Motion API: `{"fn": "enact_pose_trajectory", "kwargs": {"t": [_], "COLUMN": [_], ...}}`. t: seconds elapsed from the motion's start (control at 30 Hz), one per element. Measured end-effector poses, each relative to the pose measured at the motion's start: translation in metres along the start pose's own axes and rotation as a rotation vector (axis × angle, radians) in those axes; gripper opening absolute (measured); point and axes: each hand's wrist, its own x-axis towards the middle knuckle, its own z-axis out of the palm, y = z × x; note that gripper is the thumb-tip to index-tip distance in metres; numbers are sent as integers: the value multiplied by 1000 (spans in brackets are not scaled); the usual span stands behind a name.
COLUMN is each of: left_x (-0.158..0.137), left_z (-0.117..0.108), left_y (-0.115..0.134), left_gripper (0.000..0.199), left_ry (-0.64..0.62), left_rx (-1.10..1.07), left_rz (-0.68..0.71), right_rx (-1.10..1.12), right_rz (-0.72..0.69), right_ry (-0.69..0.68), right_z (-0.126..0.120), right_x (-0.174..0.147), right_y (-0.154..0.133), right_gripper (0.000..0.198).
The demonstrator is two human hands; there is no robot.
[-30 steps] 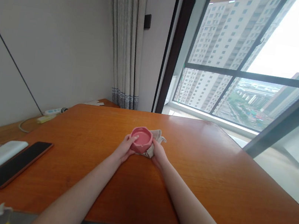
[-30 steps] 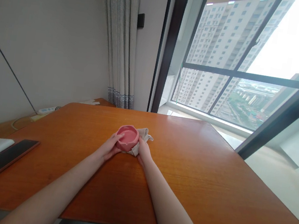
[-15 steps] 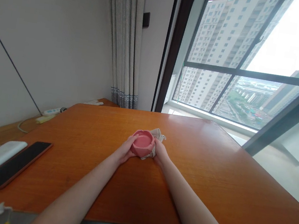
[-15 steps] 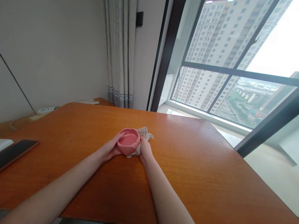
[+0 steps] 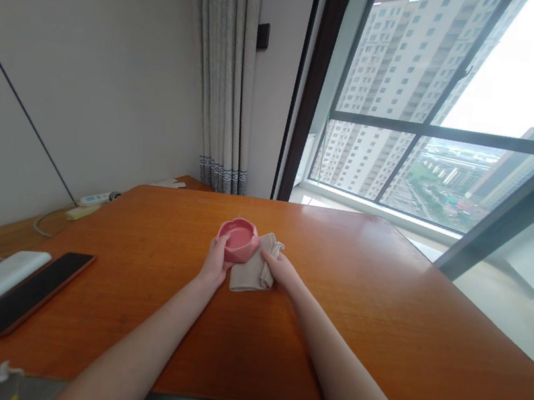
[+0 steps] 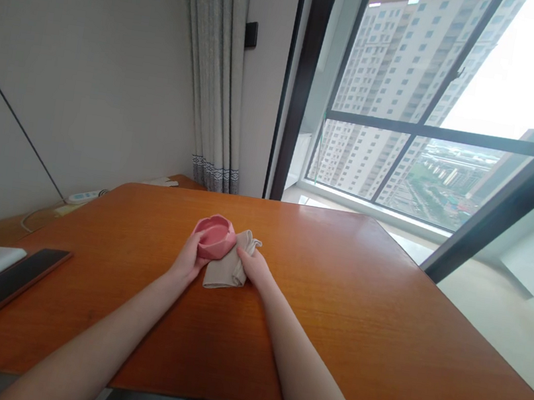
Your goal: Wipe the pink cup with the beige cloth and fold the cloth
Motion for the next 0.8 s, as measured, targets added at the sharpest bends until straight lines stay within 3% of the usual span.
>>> {"fn": "enact_pose_trajectory", "kwargs": {"t": [0.07, 0.13, 0.17, 0.23, 0.33, 0.4, 0.5, 0.6, 0.67, 0.73, 0.8], "left_x": [-3, -6, -7, -8, -8, -9, -12, -11, -8, -5, -6], "left_z": [2, 3, 4, 4, 2, 2, 4, 6, 5, 1, -4], "left_y": [-2, -5, -7, -11, -17, -18, -16, -12, -11, -13, -14], "left_gripper": [30, 33, 34, 35, 38, 43, 49, 60, 63, 60, 50], "left_ry": [-72, -165, -204, -257, -290, -295, -380, -512, -489, -483, -587], "left_rx": [-6, 9, 25, 67, 129, 171, 160, 111, 209, 422, 675], "left_rz": [-9, 9, 30, 91, 209, 250, 183, 31, -4, 57, 202], "right_rx": [-93, -190, -211, -174, -52, 58, 289, 466, 539, 564, 524], "right_rz": [-112, -271, -336, -380, -233, -86, 29, 168, 228, 197, 153], "right_ry": [192, 358, 375, 276, 30, -100, -210, -245, -223, -132, 24], "right_z": [-9, -12, -12, -10, -5, -4, -6, -18, -35, -59, -89], "right_x": [-1, -2, -4, -6, -9, -12, -14, -12, -8, -3, 1], "right_y": [-5, -10, -12, -16, -19, -22, -28, -35, -37, -36, -30], "right_gripper": [64, 71, 69, 65, 58, 42, 23, 24, 30, 30, 27]}}
